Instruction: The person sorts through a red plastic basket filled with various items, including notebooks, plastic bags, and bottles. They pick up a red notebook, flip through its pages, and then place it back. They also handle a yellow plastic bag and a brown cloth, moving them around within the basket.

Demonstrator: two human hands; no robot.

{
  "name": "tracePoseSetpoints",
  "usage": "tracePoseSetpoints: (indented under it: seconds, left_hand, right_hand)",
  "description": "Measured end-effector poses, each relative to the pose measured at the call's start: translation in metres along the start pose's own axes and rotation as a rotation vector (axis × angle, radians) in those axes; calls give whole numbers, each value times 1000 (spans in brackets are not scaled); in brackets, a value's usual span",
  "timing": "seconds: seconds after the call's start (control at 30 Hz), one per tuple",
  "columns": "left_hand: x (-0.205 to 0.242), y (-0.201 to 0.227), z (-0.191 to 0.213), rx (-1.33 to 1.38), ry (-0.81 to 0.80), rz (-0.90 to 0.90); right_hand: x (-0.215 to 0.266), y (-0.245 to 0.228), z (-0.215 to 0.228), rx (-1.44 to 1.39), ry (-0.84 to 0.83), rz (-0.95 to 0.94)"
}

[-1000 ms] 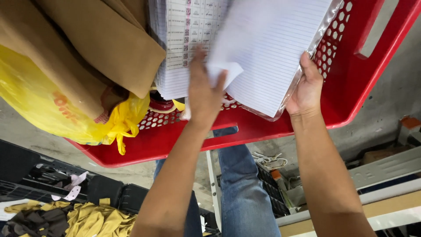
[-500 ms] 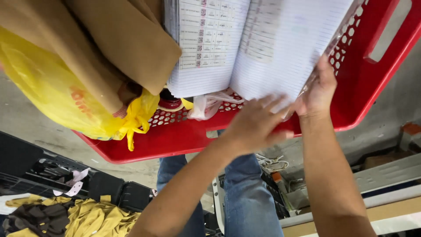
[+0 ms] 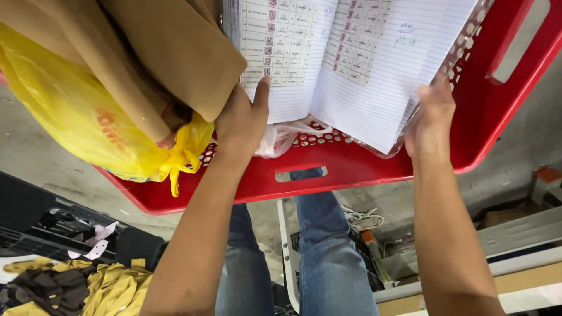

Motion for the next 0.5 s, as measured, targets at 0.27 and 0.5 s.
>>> tracePoseSetpoints:
  seconds: [0.27, 0.5]
  left_hand:
    - [-10, -19, -1, -491, 472, -677]
    - [-7, -27, -11, -75, 237, -365]
  right_hand:
    - [-6, 18, 14, 116, 196, -107]
    - [-6, 9, 9, 45, 225, -166]
Point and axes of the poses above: each hand's wrist, its own x-axis away from the middle knuckle, its own z-axis out of the back of the hand, y = z × x, the point moved 2 cm from there along -x, towards the middle knuckle, and after that the axes turned 1 degree about x, right-handed, at the moved point
